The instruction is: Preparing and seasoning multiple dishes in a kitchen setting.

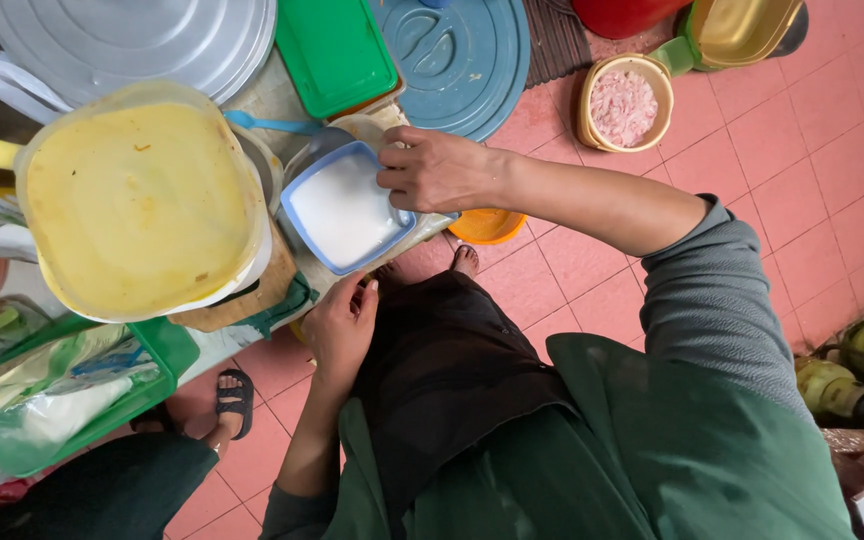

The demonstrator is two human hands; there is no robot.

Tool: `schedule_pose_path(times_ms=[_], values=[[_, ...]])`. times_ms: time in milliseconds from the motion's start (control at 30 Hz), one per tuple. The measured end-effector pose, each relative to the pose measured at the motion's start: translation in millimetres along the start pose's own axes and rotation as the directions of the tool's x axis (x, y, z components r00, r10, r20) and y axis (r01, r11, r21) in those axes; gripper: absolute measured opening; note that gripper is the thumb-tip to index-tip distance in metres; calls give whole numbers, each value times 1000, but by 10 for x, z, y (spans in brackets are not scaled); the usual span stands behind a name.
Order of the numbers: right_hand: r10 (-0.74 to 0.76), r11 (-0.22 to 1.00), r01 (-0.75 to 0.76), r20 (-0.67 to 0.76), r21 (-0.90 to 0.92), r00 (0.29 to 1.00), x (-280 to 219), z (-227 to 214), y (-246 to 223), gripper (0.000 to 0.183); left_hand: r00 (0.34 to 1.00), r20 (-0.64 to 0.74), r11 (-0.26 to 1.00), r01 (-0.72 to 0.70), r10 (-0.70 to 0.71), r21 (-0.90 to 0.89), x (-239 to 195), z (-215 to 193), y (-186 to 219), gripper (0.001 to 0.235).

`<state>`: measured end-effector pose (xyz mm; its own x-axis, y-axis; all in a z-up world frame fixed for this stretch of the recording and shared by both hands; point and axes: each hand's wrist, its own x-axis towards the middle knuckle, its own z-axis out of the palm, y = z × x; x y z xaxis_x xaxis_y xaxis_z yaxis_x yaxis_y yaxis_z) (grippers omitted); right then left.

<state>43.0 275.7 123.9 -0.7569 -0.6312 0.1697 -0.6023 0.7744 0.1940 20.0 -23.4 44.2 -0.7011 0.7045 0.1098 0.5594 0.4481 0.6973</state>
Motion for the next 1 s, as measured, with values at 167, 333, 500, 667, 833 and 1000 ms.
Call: schedule_pose_path(times_ms=[167, 333, 500, 667, 833, 1000], values=[[13, 1000, -14, 26, 25, 1000, -10, -141, 50, 10, 1000, 3, 1000, 16, -15, -19, 39, -10, 31, 20], [-3, 1000, 2, 20, 7, 1000, 22, -246, 84, 10, 1000, 2, 999, 22, -22, -26, 92, 2, -7, 21], [9, 1000, -9, 26, 20, 1000, -19, -278, 71, 10, 996, 0, 994, -93, 94, 50, 136, -9, 40, 20], [26, 999, -26, 25, -21, 999, -65, -395, 52, 9, 988, 6, 983, -152, 152, 104, 114, 2, 62, 20], [85, 993, -83, 27, -90, 996, -218, -647, 156, 9, 990, 6, 982, -139, 139, 132, 139, 3, 102, 21], [384, 921, -367, 154, -126, 910, -612, -632, 162, 7, 983, -111, 989, -147, 148, 17, 248, 151, 145, 24]])
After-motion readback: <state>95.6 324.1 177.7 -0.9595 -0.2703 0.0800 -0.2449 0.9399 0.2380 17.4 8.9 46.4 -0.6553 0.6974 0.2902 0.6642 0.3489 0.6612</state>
